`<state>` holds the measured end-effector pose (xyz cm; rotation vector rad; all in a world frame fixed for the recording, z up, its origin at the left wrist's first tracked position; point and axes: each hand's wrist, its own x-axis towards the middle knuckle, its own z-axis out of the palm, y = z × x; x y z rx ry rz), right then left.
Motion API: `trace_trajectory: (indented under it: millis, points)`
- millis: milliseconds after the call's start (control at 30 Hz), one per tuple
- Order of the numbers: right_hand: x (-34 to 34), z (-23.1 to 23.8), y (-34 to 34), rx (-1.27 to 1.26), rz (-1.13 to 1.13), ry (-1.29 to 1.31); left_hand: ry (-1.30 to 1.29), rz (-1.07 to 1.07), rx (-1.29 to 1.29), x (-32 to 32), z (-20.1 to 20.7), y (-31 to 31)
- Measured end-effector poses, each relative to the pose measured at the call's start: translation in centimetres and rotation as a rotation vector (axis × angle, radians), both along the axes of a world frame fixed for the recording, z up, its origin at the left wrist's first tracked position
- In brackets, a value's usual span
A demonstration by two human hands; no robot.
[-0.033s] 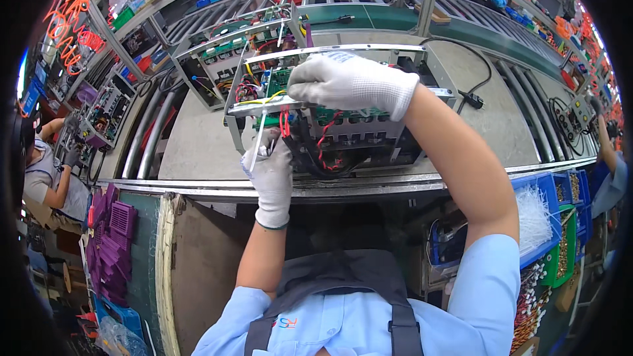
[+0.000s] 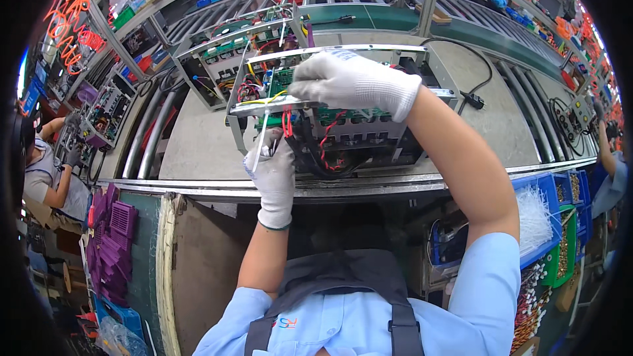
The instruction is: The person assembles an electronic device on a factory workbench. They connect various internal wires to a circuit board, secure the components, and organize the wiring using white zip ties. The person handles the device casing and internal components directly with gloved hands.
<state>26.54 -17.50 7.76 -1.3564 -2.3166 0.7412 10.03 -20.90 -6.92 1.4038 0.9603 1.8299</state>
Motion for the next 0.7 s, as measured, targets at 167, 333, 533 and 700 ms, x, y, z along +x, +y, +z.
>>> trace_trajectory:
  millis: [167, 333, 533, 700]
  points:
    - [-0.1, -1.5, -0.2, 0.165, -0.051, -0.045, 0.273, -0.096, -0.099, -2.3, 1.4, -0.9]
    - [0.6, -2.3, -0.9, 0.464, -0.042, 0.075, 0.302, -0.101, -0.189, -2.1, 2.3, -1.0]
    - [0.2, -5.8, -10.8, 0.207, -0.429, 0.604, 0.442, 0.039, -0.127, -3.5, 2.4, -0.4]
    - [-2.3, -11.1, -9.5, -0.073, -0.427, 1.135, 0.477, 0.0, -0.062, -3.5, 3.2, -0.3]
